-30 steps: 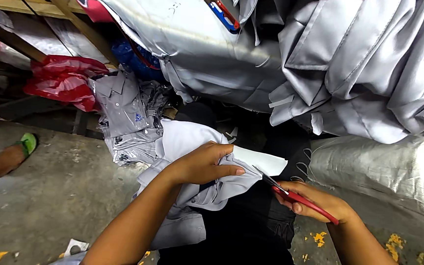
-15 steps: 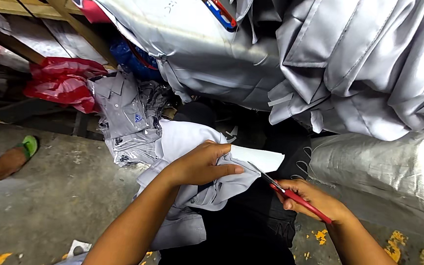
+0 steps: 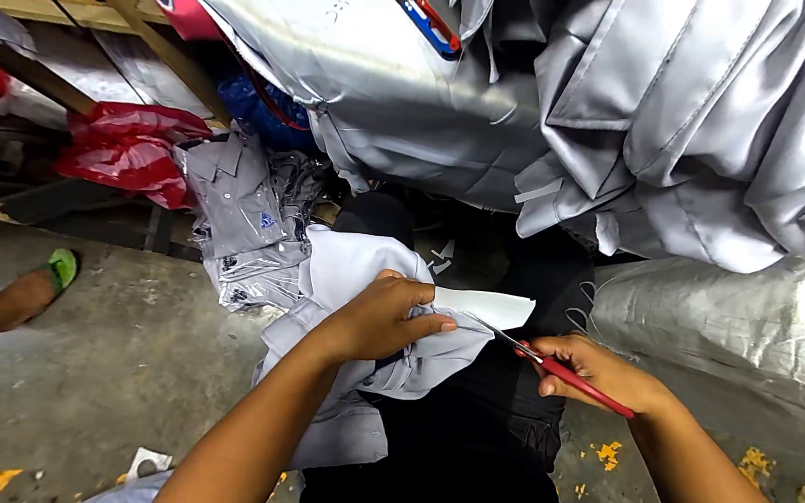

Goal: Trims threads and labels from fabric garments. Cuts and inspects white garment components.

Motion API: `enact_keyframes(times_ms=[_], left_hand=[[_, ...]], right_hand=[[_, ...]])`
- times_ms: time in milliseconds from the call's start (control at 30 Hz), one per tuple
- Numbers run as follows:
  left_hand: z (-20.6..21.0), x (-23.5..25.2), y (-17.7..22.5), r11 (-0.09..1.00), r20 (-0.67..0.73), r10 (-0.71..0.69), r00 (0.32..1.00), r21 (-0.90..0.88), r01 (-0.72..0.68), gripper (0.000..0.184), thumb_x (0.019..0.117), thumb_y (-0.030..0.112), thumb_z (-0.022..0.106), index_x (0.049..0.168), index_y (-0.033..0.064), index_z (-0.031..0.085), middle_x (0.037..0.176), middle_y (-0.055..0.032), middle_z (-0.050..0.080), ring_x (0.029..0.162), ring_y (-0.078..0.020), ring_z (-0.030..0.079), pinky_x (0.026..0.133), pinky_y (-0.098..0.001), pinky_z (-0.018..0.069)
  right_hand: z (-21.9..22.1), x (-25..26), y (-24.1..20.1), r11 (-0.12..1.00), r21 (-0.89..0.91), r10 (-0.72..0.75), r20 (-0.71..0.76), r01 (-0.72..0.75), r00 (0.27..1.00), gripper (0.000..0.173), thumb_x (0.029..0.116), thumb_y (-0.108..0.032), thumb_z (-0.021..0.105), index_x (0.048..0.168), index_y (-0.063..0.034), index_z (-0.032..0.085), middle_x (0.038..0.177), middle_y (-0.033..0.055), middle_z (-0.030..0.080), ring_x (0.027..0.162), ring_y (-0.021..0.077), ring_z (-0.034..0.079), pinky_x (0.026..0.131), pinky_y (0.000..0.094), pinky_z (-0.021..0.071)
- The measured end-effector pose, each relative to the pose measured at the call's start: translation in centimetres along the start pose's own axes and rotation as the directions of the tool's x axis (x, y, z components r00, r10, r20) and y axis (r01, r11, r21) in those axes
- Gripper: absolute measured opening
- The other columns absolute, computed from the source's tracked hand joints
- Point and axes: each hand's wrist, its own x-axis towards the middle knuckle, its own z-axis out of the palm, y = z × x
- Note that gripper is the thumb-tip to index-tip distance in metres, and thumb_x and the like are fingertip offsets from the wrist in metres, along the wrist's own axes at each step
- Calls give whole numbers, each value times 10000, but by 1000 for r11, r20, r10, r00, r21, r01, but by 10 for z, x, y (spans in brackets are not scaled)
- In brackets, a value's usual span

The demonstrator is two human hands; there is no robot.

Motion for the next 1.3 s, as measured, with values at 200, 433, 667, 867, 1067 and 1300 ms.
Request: enact_keyframes(times_ms=[200,433,667,867,1067,1300], left_hand=[[-2,4,-1,999,37,26,999,-24,-26,360,1008,390,592,813,102,684,715,66,618,722,11,555,806,-274,418],[-5,8,0,996,79,78,994,-38,-76,336,1010,358,592,830,98,706,698,77,610,708,24,535,798,-263,393],[-6,10,-2,992,94,89,992,-99,-80,316,1005,348,606,825,110,710,697,98,620,706,54,535,807,-243,398],[0,6,-2,992,3,33,999,-124,-32,328,980,382,643,782,124,684,656,111,578,650,52,507,703,-203,403],[17,-24,4,998,-319,-60,946,-25,55,238,979,371,641,939,163,750,897,115,717,896,33,627,1001,-344,448],[37,-31,11,950,-311,-295,903,-196,243,343,939,480,673,982,140,661,796,64,632,763,-29,589,754,-305,488]], right_hand=[[2,-2,-1,999,35,9,-33,-8,999,615,897,-728,591,757,-130,568,582,-121,426,519,-79,379,477,130,287],[8,7,0,998,60,-14,-8,14,1000,622,913,-727,569,799,-116,592,600,-111,441,533,-74,391,487,132,297],[15,10,4,991,127,-44,-27,48,999,634,909,-728,574,796,-105,590,602,-108,457,533,-83,399,485,118,302],[24,15,8,979,195,-51,-63,62,997,625,919,-716,571,830,-99,604,623,-99,483,543,-70,427,495,125,336],[25,17,14,974,208,-66,-107,87,992,596,922,-690,597,832,-101,607,618,-102,482,536,-70,429,491,124,343],[20,24,10,979,184,-81,-53,89,995,610,925,-703,579,830,-101,606,613,-101,486,531,-69,438,486,123,351]])
